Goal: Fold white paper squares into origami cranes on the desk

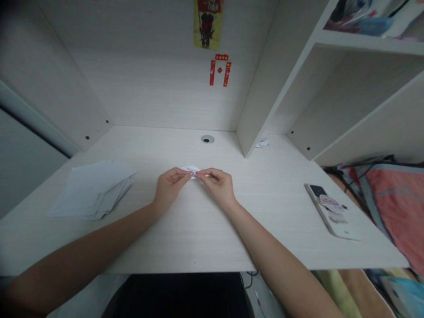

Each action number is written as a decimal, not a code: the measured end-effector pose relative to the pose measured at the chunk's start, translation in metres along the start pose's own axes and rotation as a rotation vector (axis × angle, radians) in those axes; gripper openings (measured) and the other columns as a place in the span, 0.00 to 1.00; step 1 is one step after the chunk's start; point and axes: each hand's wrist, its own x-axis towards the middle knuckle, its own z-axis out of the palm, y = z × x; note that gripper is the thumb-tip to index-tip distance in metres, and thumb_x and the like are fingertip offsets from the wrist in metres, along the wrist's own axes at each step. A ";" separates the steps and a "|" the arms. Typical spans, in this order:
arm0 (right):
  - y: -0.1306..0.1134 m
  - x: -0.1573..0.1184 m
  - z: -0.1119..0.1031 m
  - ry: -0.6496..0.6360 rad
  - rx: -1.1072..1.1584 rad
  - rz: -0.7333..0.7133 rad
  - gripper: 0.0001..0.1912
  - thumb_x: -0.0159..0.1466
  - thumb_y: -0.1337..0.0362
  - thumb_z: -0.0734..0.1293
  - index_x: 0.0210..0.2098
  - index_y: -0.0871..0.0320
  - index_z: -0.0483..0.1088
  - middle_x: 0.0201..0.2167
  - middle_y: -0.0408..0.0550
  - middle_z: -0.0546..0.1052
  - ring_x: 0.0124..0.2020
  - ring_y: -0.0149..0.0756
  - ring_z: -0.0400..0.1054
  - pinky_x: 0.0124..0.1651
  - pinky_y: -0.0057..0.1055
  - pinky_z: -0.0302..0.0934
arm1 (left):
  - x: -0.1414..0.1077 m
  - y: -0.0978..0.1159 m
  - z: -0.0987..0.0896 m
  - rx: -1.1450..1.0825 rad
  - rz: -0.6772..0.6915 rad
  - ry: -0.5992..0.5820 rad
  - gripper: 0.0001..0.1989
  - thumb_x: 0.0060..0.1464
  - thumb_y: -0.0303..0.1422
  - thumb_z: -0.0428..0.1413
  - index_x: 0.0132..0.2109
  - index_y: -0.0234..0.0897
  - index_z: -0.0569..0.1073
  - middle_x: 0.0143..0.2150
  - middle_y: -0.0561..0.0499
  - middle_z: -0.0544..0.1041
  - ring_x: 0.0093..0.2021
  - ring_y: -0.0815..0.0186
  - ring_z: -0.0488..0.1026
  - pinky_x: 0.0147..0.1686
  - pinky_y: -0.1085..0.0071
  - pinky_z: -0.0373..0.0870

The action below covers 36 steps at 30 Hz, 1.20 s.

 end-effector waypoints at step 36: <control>0.001 0.006 -0.004 -0.055 0.293 0.253 0.12 0.44 0.60 0.76 0.26 0.58 0.74 0.22 0.44 0.78 0.24 0.31 0.71 0.32 0.29 0.63 | 0.000 -0.001 0.000 -0.018 0.013 -0.006 0.09 0.45 0.36 0.61 0.32 0.35 0.74 0.34 0.48 0.78 0.35 0.66 0.75 0.40 0.70 0.69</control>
